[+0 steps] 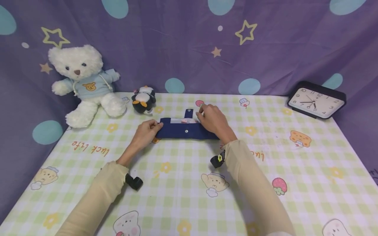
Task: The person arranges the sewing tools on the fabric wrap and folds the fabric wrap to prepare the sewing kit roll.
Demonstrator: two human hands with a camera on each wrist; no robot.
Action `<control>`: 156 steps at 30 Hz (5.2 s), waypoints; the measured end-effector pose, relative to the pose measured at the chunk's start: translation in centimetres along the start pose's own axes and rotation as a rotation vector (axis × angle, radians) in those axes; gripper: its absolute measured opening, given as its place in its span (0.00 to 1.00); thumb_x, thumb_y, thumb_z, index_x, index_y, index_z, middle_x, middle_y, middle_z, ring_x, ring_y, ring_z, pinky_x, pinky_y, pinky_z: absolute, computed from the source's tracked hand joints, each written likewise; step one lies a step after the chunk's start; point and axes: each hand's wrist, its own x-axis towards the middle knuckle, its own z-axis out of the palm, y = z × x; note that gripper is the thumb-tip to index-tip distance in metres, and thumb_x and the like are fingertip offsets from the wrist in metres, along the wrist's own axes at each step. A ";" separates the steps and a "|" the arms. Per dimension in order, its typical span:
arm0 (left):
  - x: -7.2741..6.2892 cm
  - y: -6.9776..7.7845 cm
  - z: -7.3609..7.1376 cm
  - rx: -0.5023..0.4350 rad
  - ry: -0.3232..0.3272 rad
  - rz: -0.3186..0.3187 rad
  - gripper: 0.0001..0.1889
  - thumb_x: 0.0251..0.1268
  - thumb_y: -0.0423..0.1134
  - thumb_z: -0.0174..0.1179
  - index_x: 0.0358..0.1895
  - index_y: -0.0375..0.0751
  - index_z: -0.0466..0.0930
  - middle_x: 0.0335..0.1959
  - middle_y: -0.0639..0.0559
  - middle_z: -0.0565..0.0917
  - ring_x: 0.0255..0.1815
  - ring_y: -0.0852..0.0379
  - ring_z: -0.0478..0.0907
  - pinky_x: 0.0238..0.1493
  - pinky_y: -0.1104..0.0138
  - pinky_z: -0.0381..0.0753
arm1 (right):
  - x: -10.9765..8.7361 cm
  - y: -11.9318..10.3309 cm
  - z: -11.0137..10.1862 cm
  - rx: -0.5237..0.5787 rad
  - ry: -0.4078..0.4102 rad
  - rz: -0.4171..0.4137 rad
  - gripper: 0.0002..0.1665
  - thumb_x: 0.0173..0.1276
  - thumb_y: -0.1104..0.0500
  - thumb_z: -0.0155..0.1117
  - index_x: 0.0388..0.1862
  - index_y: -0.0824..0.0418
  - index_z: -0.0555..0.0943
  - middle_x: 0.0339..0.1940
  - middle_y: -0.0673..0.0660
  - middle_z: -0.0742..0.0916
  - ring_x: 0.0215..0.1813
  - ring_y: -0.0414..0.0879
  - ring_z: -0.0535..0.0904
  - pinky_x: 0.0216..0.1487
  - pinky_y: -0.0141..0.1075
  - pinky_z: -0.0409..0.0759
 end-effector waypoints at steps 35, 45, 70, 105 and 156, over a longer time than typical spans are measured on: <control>0.1 -0.3 0.0 -0.044 -0.008 -0.004 0.16 0.82 0.45 0.55 0.34 0.37 0.76 0.16 0.52 0.70 0.19 0.52 0.82 0.24 0.64 0.75 | 0.5 -1.3 1.4 0.387 0.052 -0.189 0.05 0.81 0.62 0.60 0.45 0.62 0.81 0.40 0.58 0.87 0.43 0.50 0.83 0.44 0.44 0.78; 0.0 -0.1 0.0 -0.060 0.002 0.005 0.18 0.82 0.45 0.55 0.31 0.38 0.75 0.14 0.54 0.66 0.17 0.51 0.78 0.22 0.64 0.71 | -2.2 -1.5 1.6 0.236 0.132 -0.481 0.03 0.78 0.66 0.62 0.47 0.63 0.80 0.43 0.58 0.85 0.43 0.50 0.82 0.45 0.44 0.81; 0.1 0.2 0.1 -0.050 0.026 -0.027 0.19 0.81 0.44 0.55 0.28 0.38 0.74 0.12 0.55 0.66 0.15 0.52 0.76 0.23 0.63 0.71 | -3.6 -0.1 3.2 -0.178 0.271 -0.879 0.10 0.68 0.69 0.72 0.47 0.67 0.84 0.47 0.62 0.87 0.50 0.55 0.83 0.55 0.44 0.80; 0.3 0.4 0.0 0.033 0.009 -0.047 0.20 0.81 0.45 0.56 0.26 0.40 0.73 0.14 0.54 0.66 0.15 0.56 0.65 0.24 0.62 0.66 | -6.1 -0.4 3.6 -0.631 0.278 -0.911 0.18 0.70 0.68 0.70 0.58 0.67 0.85 0.59 0.66 0.84 0.61 0.59 0.81 0.55 0.50 0.81; -1.5 0.4 -0.3 -0.459 -0.010 -0.160 0.16 0.80 0.42 0.59 0.50 0.28 0.78 0.25 0.47 0.82 0.24 0.56 0.82 0.34 0.66 0.83 | -9.7 2.7 0.4 0.803 0.194 0.486 0.24 0.75 0.51 0.68 0.56 0.71 0.81 0.40 0.51 0.89 0.34 0.41 0.86 0.38 0.29 0.82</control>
